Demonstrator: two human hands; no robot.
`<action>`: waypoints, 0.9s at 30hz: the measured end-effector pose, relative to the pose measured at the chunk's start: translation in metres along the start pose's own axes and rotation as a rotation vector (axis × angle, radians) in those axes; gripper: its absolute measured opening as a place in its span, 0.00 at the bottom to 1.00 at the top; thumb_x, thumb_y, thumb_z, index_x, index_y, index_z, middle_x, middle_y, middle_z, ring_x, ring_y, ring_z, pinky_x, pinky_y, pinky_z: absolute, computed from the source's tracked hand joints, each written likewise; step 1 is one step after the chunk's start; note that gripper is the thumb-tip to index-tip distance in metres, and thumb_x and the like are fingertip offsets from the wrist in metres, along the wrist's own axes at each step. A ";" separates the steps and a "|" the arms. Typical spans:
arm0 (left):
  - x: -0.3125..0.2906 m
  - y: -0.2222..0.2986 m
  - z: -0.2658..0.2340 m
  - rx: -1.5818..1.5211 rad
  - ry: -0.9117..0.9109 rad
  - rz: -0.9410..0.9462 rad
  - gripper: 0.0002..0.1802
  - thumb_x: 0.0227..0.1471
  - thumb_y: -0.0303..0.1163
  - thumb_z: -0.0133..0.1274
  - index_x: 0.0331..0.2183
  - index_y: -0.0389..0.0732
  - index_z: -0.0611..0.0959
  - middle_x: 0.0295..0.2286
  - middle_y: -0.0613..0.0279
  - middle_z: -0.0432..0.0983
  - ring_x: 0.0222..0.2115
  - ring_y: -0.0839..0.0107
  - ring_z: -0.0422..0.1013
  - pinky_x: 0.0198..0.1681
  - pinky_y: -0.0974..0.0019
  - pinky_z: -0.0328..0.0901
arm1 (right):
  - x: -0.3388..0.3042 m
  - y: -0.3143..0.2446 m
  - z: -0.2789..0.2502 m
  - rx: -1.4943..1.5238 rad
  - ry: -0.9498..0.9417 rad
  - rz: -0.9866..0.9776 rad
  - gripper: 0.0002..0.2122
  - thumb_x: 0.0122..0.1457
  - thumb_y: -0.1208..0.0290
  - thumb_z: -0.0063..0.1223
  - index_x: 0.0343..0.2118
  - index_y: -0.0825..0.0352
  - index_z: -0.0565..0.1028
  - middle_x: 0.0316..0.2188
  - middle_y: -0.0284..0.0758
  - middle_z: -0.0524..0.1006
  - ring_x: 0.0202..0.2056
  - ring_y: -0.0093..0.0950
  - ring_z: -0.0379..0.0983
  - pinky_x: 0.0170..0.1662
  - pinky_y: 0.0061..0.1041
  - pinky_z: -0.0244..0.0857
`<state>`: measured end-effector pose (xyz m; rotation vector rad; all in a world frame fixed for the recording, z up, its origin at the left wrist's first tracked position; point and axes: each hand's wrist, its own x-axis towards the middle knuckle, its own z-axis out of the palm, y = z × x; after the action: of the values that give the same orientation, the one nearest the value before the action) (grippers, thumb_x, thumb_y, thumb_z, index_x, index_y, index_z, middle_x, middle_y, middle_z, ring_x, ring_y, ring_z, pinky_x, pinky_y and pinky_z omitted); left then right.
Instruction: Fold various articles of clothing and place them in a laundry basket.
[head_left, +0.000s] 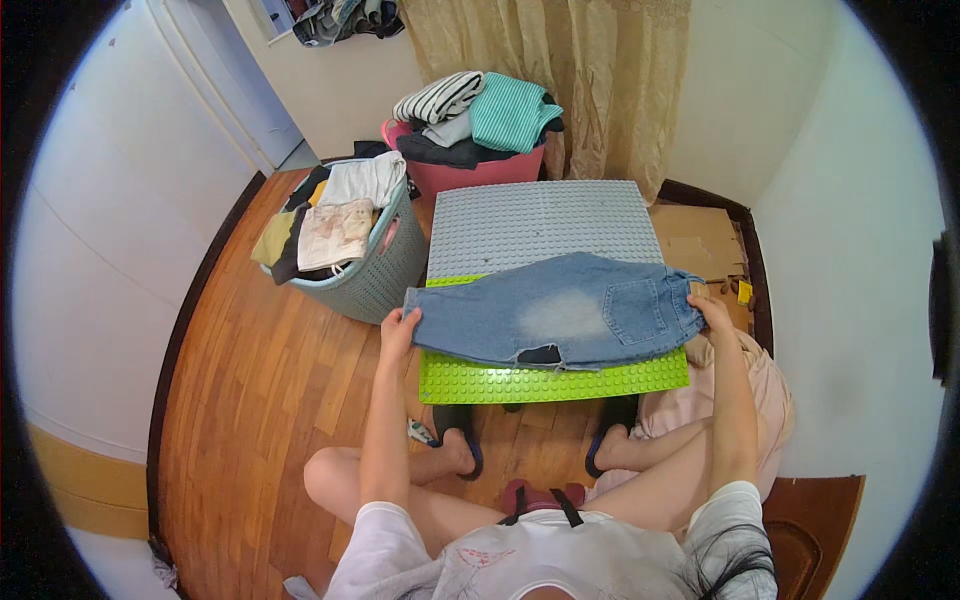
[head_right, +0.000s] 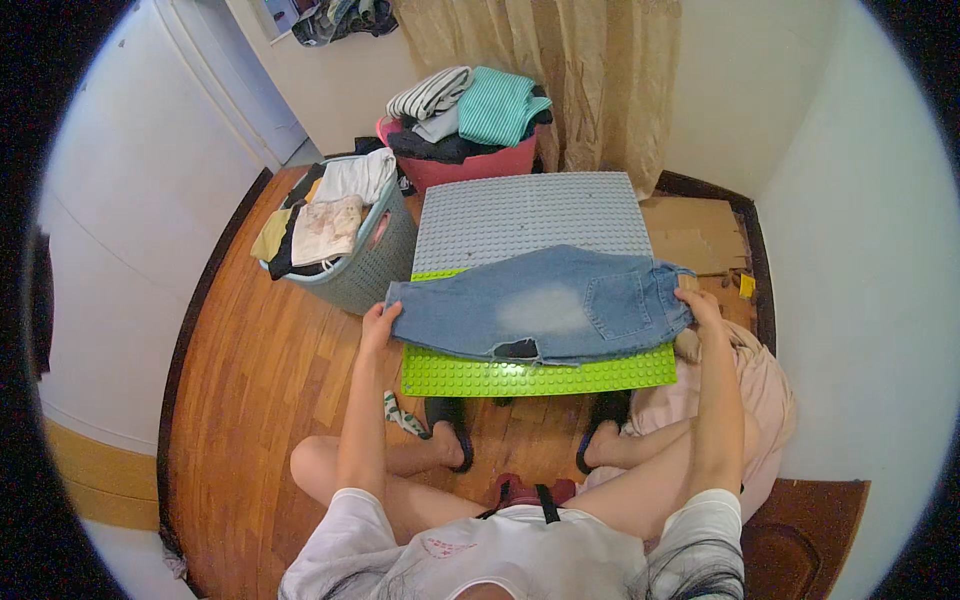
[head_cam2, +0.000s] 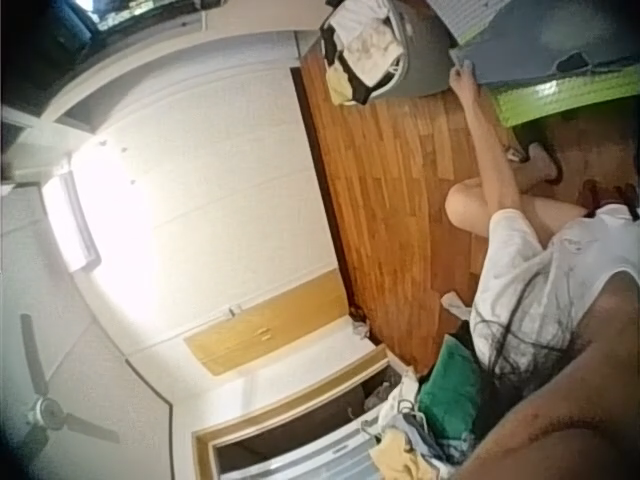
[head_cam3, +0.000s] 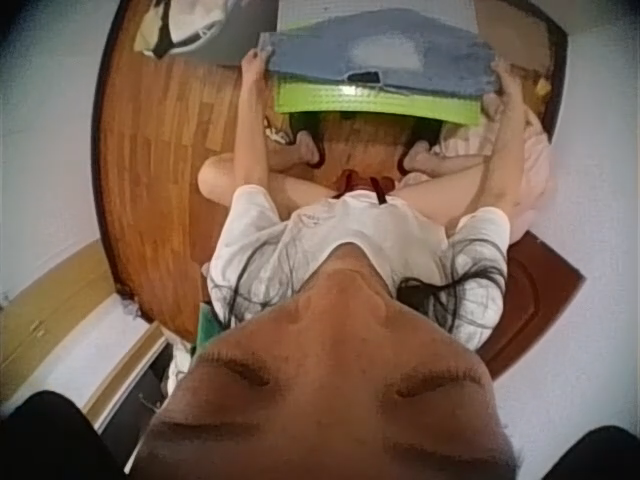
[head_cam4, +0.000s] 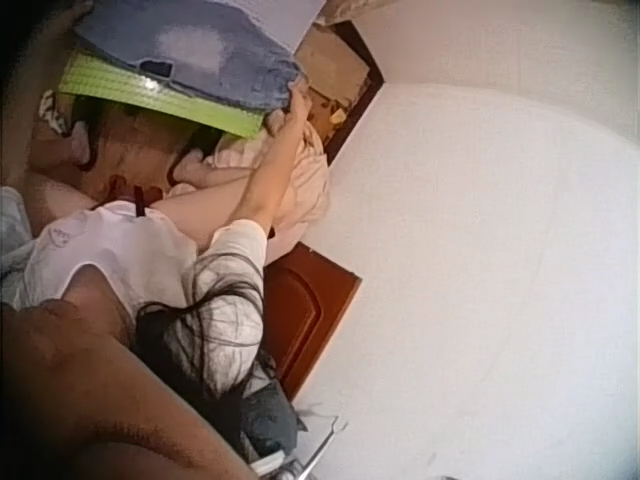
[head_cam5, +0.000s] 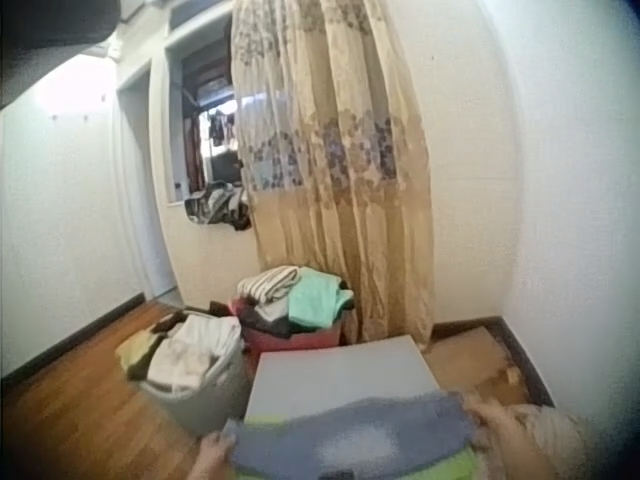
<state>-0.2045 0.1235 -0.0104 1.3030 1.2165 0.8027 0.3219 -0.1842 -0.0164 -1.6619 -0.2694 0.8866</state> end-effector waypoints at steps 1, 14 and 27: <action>-0.002 0.015 0.017 -0.038 0.008 0.069 0.13 0.46 0.31 0.56 0.34 0.34 0.75 0.25 0.64 0.73 0.22 0.79 0.67 0.23 0.74 0.63 | -0.004 -0.005 -0.006 0.020 -0.004 0.012 0.19 0.46 0.68 0.59 0.40 0.72 0.71 0.33 0.37 0.76 0.31 0.29 0.73 0.35 0.29 0.68; -0.080 0.084 0.258 0.566 -0.089 0.411 0.18 0.40 0.36 0.57 0.32 0.34 0.76 0.29 0.46 0.75 0.33 0.51 0.71 0.37 0.57 0.66 | -0.023 -0.021 0.011 0.058 0.079 -0.004 0.13 0.46 0.68 0.58 0.31 0.72 0.72 0.27 0.34 0.75 0.28 0.25 0.71 0.31 0.23 0.65; -0.108 0.022 0.258 0.957 -0.248 0.882 0.34 0.49 0.48 0.47 0.49 0.30 0.66 0.51 0.42 0.58 0.54 0.48 0.52 0.55 0.46 0.46 | -0.024 -0.017 -0.003 0.497 -0.095 0.269 0.11 0.50 0.66 0.51 0.34 0.64 0.73 0.31 0.35 0.76 0.31 0.29 0.72 0.33 0.34 0.66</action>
<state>0.0204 -0.0448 -0.0040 2.7377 0.7838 0.5992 0.3123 -0.1952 0.0089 -1.2079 0.1117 1.1308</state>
